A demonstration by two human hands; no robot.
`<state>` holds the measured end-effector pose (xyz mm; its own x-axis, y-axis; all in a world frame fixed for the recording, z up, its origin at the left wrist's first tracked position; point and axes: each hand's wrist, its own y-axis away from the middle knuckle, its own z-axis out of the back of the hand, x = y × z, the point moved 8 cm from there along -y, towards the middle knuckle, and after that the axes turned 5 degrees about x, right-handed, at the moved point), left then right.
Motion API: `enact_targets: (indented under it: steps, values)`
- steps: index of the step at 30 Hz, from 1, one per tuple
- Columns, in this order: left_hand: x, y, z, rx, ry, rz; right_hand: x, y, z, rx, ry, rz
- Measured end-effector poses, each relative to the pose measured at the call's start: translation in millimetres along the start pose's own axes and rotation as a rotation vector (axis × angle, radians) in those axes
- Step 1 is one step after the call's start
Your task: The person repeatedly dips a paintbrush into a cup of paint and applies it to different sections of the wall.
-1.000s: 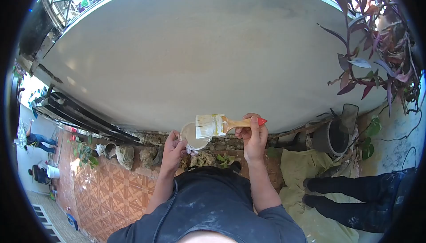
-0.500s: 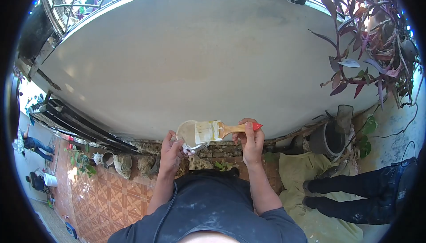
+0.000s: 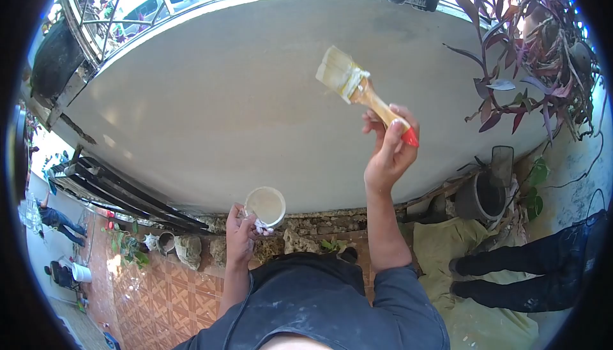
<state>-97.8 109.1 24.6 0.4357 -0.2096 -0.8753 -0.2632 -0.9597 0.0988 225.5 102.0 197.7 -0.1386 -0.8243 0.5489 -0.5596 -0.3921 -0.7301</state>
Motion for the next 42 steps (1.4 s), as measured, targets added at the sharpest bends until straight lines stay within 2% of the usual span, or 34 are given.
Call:
enact_targets:
  steps: [5, 8, 10, 15, 17, 21, 24, 26, 32, 37, 42]
  values:
    - [4, 5, 8, -0.003, -0.004, -0.017, -12, -12, -15, 0.079, 0.083, 0.042]
    - [4, 4, 9, -0.002, 0.008, -0.049, -2, -7, -19, 0.08, 0.122, 0.114]
    - [6, 6, 8, -0.008, 0.008, -0.064, 7, 1, -25, 0.159, 0.07, 0.195]
    - [7, 10, 8, -0.027, 0.021, -0.026, -21, 14, -20, 0.231, 0.184, 0.056]
    - [8, 9, 8, -0.03, 0.015, -0.039, -15, 18, -15, 0.24, 0.277, 0.095]
    - [12, 10, 12, -0.036, -0.008, -0.029, 1, 33, -9, 0.243, 0.209, 0.153]
    - [12, 11, 11, -0.012, 0.026, -0.019, -24, 48, -2, 0.258, 0.186, 0.041]
    - [15, 11, 13, -0.015, 0.014, -0.001, -53, 54, 3, 0.226, 0.231, -0.112]
    - [19, 12, 9, -0.014, -0.017, 0.025, -29, 66, 17, 0.168, 0.247, -0.056]
    - [23, 12, 5, 0.0, -0.04, 0.055, -20, 61, 10, 0.212, 0.271, -0.03]
    - [23, 12, 1, 0.043, -0.03, 0.055, -50, 66, 9, 0.215, 0.162, -0.127]
